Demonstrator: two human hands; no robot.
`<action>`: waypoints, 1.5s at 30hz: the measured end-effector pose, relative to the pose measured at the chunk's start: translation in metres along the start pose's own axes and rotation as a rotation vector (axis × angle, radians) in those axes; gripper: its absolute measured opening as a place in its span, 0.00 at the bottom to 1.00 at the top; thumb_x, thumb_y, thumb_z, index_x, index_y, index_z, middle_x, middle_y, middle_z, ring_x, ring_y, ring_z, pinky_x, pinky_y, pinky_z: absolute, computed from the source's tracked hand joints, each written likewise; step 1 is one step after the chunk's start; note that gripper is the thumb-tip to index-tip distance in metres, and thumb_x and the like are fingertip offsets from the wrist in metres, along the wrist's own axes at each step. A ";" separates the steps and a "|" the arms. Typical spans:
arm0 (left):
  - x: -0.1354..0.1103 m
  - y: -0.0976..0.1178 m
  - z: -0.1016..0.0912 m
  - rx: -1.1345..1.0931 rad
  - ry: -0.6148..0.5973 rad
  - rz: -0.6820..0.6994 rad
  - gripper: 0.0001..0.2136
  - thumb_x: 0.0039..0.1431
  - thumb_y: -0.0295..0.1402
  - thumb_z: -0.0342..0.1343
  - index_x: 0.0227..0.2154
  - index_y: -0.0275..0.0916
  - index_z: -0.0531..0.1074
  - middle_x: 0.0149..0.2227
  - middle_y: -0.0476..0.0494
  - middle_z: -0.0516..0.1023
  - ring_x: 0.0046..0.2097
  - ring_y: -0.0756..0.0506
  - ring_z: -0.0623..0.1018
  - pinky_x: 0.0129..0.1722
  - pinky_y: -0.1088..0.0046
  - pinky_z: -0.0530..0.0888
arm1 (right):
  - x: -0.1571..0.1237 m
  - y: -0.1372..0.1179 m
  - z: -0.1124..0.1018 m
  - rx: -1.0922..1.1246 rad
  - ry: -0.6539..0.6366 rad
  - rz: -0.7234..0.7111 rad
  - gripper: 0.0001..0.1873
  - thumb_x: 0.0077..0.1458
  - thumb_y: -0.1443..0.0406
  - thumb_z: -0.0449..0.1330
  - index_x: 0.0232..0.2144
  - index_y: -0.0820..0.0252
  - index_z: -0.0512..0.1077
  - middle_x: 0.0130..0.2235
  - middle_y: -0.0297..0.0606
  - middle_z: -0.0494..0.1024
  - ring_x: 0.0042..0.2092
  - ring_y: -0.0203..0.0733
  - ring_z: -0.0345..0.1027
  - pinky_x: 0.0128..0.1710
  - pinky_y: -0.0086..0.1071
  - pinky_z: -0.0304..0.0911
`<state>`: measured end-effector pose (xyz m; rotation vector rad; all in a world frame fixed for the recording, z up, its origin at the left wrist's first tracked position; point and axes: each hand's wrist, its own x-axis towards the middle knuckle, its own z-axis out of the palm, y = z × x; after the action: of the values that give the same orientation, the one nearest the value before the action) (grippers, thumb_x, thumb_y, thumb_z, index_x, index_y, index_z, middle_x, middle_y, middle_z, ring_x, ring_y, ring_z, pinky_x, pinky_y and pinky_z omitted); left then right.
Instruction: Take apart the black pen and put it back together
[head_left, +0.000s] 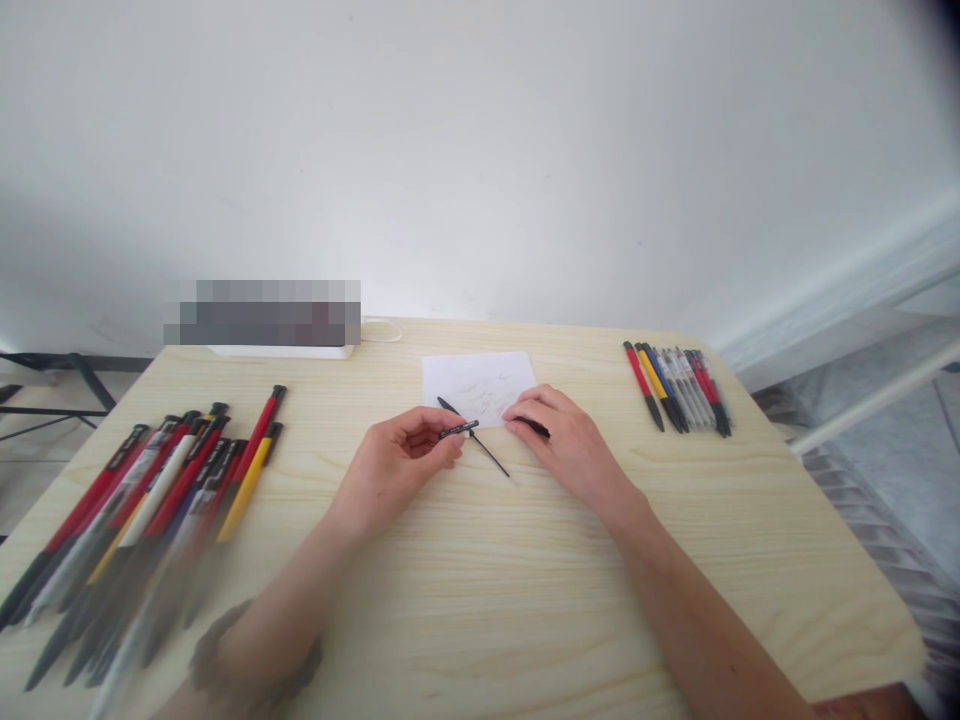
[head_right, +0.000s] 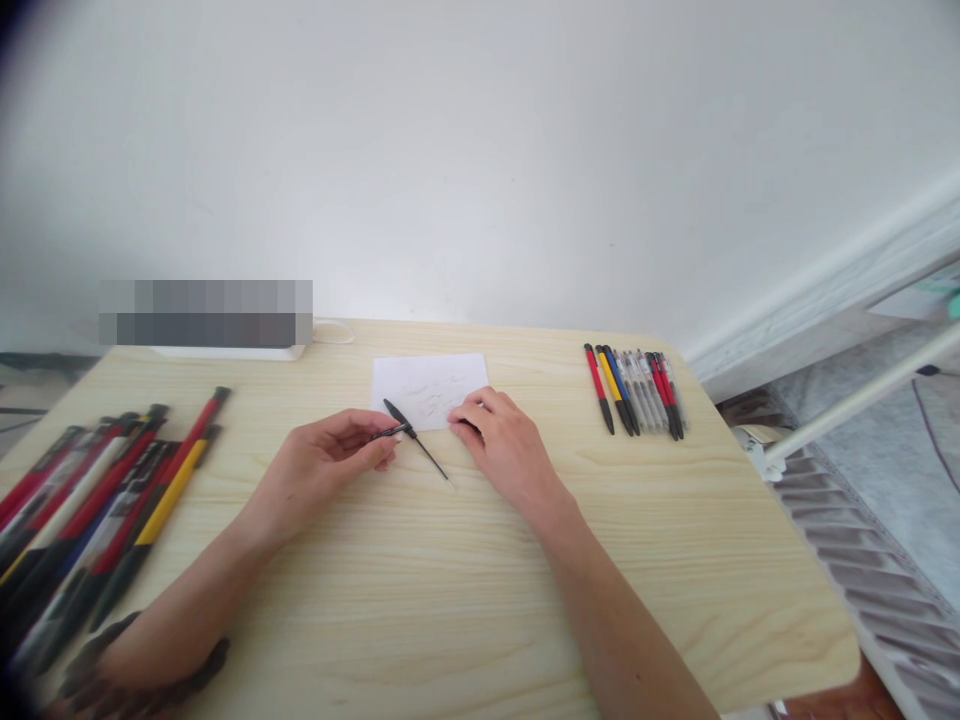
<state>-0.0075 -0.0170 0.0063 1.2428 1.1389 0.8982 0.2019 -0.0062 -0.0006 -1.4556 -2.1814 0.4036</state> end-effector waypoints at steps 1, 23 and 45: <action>0.000 0.000 0.000 0.000 -0.002 -0.001 0.11 0.49 0.34 0.59 0.35 0.37 0.72 0.30 0.47 0.76 0.31 0.51 0.74 0.34 0.76 0.72 | 0.000 0.000 0.000 0.014 -0.001 0.007 0.07 0.55 0.66 0.54 0.35 0.55 0.71 0.39 0.37 0.71 0.42 0.40 0.65 0.41 0.34 0.63; 0.001 0.000 -0.002 -0.087 -0.039 0.025 0.08 0.49 0.31 0.60 0.34 0.37 0.72 0.28 0.50 0.76 0.31 0.53 0.75 0.34 0.80 0.71 | -0.006 -0.029 0.011 0.414 0.037 -0.086 0.04 0.57 0.66 0.52 0.36 0.57 0.66 0.31 0.32 0.72 0.33 0.32 0.67 0.33 0.25 0.61; -0.001 -0.004 -0.003 -0.014 -0.124 -0.022 0.09 0.49 0.34 0.59 0.34 0.38 0.73 0.28 0.50 0.76 0.32 0.51 0.74 0.34 0.78 0.70 | -0.006 -0.032 0.008 0.573 0.085 0.072 0.05 0.47 0.62 0.63 0.25 0.59 0.73 0.25 0.31 0.76 0.24 0.32 0.69 0.26 0.24 0.64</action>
<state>-0.0109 -0.0174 0.0026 1.2543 1.0442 0.8004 0.1750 -0.0241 0.0072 -1.1980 -1.7456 0.8889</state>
